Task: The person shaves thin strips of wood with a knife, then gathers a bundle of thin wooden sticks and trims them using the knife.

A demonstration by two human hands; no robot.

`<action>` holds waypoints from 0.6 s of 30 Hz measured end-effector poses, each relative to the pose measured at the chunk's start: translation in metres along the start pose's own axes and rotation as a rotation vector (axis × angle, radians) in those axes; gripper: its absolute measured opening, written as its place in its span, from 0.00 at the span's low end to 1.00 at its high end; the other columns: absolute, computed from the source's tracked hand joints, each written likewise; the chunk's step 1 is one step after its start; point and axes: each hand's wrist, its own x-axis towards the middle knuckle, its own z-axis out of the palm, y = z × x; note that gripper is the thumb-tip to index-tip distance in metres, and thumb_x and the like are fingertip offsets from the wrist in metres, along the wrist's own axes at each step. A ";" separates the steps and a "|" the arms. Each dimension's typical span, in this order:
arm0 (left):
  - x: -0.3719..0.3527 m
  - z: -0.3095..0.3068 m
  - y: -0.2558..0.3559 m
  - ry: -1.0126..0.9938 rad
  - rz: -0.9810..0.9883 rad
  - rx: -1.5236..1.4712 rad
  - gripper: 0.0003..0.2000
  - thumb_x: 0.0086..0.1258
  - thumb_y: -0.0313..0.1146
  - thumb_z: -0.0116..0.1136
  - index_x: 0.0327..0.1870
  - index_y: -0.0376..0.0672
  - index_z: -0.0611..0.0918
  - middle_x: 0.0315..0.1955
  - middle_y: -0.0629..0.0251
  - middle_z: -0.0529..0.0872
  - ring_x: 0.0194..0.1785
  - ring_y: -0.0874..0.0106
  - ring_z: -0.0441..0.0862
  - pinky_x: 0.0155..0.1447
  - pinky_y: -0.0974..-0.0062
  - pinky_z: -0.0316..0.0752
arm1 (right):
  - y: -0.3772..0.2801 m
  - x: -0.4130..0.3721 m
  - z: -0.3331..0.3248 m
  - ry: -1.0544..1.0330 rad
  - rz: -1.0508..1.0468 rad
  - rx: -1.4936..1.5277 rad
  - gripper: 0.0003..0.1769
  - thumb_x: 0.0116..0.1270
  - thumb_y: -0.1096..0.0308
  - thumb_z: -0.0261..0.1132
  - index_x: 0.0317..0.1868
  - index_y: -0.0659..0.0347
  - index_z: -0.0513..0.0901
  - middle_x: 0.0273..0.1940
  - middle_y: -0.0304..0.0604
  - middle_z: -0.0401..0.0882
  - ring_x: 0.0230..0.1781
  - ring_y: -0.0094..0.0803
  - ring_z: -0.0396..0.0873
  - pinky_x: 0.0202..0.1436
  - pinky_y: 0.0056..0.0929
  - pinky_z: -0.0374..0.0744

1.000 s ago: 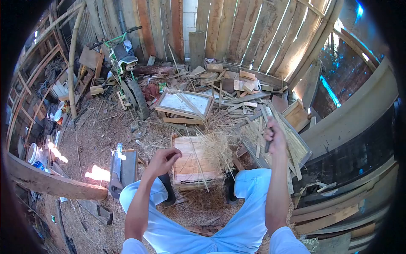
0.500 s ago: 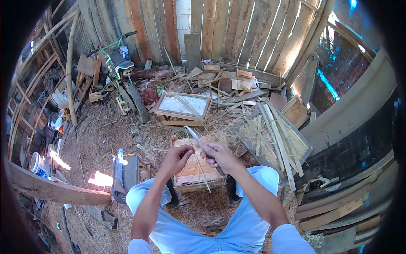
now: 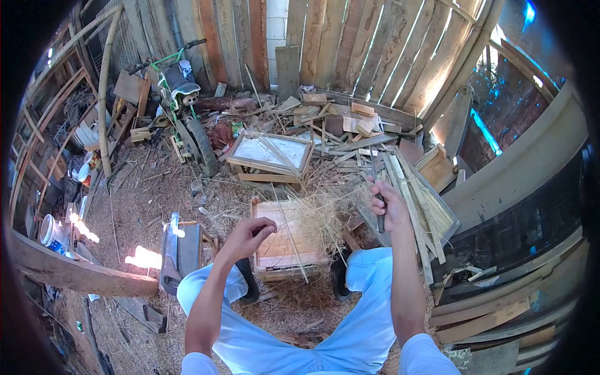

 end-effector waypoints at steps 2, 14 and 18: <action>0.000 -0.002 0.003 -0.006 0.010 0.022 0.09 0.70 0.33 0.56 0.40 0.36 0.82 0.21 0.68 0.79 0.22 0.81 0.66 0.27 0.77 0.62 | 0.001 0.001 -0.005 -0.017 -0.014 0.044 0.16 0.73 0.66 0.54 0.58 0.64 0.71 0.31 0.31 0.70 0.20 0.14 0.61 0.16 0.11 0.60; -0.002 -0.016 -0.001 -0.115 -0.148 -0.006 0.10 0.71 0.34 0.55 0.40 0.35 0.81 0.29 0.72 0.82 0.33 0.84 0.73 0.37 0.82 0.69 | -0.014 0.018 -0.035 0.138 -0.202 0.130 0.13 0.73 0.66 0.55 0.53 0.62 0.74 0.31 0.30 0.69 0.19 0.14 0.61 0.16 0.12 0.59; -0.010 -0.036 -0.037 0.120 -0.028 -0.077 0.10 0.71 0.33 0.54 0.43 0.36 0.82 0.24 0.71 0.80 0.24 0.82 0.68 0.29 0.80 0.65 | -0.014 0.016 -0.057 0.235 -0.339 0.103 0.13 0.73 0.63 0.54 0.52 0.62 0.74 0.29 0.30 0.68 0.19 0.13 0.62 0.15 0.13 0.60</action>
